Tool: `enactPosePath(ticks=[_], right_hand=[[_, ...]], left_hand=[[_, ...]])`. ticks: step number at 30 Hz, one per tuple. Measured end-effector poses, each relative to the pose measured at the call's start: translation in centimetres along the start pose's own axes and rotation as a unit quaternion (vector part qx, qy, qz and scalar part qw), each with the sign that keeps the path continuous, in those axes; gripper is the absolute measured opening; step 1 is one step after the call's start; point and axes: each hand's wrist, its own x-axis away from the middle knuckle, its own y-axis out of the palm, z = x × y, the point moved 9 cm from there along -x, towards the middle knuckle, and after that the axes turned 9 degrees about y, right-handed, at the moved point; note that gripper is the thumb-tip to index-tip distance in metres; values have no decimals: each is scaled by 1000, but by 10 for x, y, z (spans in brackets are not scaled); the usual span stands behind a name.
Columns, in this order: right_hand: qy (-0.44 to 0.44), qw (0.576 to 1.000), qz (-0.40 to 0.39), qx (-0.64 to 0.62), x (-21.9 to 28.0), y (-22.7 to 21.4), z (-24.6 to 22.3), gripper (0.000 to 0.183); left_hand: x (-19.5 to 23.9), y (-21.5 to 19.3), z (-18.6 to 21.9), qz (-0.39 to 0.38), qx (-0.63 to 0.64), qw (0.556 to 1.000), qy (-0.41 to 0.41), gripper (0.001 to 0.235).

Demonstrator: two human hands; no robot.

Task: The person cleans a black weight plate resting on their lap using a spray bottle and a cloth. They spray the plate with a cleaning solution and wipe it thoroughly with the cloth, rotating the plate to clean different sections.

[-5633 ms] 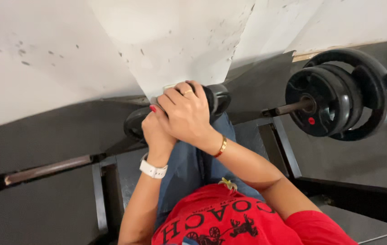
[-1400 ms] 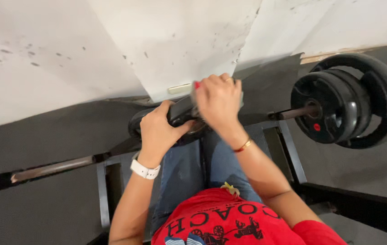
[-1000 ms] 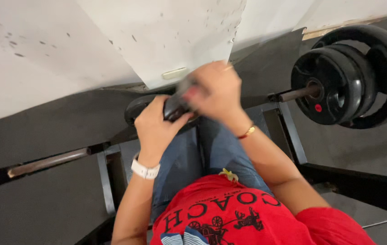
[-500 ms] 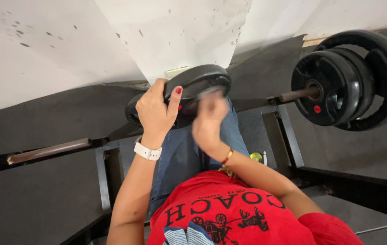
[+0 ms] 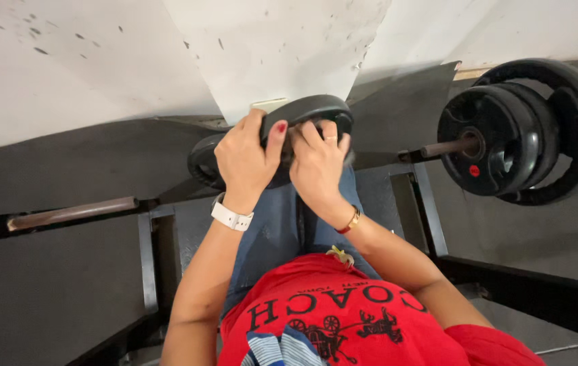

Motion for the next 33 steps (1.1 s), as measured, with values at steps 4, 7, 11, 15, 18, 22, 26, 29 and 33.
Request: enactPosePath(ticks=[4,7,11,15,18,22,26,29,33], right_hand=[[140,867,-126,-461,-18,-18,19,24],[271,682,-147,-663,-30,-43,39,21],[79,835,-83,-538,-84,-101,41,25],[-35,897,-13,-440,-91,-64,-9,15],[-93,970,87,-206,-74,-48,-26,21],[-37,960,70,-270,-75,-36,17,19],[52,923,19,-380,-61,-17,63,40],[166,886,13,-432,-43,8,100,35],[359,794,-24,-489,9,78,160,47]], left_hand=[[9,3,-13,-26,37,999,-11,57],[11,9,-15,-52,62,996,-25,57],[-1,7,-4,-53,41,997,-39,52],[7,10,-3,-76,35,995,-56,33],[20,13,-25,-22,80,991,-105,26],[2,-10,-1,-7,61,997,-46,25],[6,-7,8,28,35,999,-1,36],[6,-10,19,16,10,1000,24,35],[14,-12,11,23,4,1000,20,38]])
